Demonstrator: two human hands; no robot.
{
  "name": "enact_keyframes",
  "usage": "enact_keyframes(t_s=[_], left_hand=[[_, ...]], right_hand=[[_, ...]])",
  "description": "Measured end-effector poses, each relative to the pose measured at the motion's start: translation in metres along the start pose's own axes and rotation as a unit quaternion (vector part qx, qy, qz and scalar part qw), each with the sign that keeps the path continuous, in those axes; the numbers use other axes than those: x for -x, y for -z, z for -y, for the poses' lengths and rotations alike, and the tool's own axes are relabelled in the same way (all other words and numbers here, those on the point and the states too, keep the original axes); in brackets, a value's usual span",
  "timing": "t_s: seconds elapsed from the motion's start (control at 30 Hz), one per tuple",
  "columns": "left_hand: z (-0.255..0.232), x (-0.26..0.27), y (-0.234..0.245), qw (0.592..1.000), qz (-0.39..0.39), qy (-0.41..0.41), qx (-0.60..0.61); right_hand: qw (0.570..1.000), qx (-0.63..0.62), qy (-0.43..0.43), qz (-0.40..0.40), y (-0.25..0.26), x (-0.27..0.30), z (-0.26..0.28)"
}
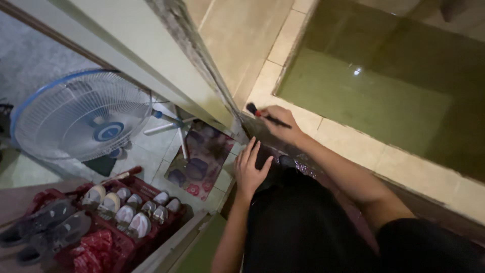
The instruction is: The person scrubs the tiled edge of a built-in water tub using a brush and a sponge, repeatedly dipping the brush into a small pot of water. They wipe the edge with a yellow sponge and continue scrubbing along the perimeter.
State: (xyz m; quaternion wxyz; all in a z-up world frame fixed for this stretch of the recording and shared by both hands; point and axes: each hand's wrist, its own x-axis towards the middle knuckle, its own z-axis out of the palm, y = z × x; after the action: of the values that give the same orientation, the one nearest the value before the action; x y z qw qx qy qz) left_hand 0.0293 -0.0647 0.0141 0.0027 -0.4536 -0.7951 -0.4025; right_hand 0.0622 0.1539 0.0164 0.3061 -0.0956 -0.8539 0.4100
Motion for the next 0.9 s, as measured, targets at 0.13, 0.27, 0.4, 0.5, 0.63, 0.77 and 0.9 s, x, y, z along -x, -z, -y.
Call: enact_keyframes(t_s=[0.13,0.27,0.4,0.5,0.63,0.77,0.9], left_hand=[[0.002,0.000,-0.003,1.000,0.010,-0.020,0.002],[0.000,-0.002,-0.007,0.999,0.032,-0.035,-0.012],[0.000,-0.006,-0.016,0.997,0.041,-0.070,-0.010],[0.003,-0.017,-0.029,0.996,0.053,-0.072,-0.016],[0.011,-0.038,-0.051,0.992,0.079,-0.094,-0.029],[0.004,-0.053,-0.073,0.983,0.129,-0.107,-0.076],[-0.022,-0.043,-0.093,0.955,0.238,-0.134,-0.117]], right_hand=[[0.996,0.083,0.004,-0.034,0.045,0.048,0.011],[0.968,0.200,-0.109,-0.105,0.094,0.114,0.030],[0.941,0.229,-0.158,-0.193,0.091,0.147,0.044],[0.953,0.213,-0.067,-0.204,0.060,0.129,0.045],[0.979,0.141,-0.063,-0.133,0.029,0.106,0.060],[0.975,0.111,-0.105,-0.159,0.043,0.106,0.068],[0.960,0.168,-0.095,-0.200,0.095,0.141,0.065]])
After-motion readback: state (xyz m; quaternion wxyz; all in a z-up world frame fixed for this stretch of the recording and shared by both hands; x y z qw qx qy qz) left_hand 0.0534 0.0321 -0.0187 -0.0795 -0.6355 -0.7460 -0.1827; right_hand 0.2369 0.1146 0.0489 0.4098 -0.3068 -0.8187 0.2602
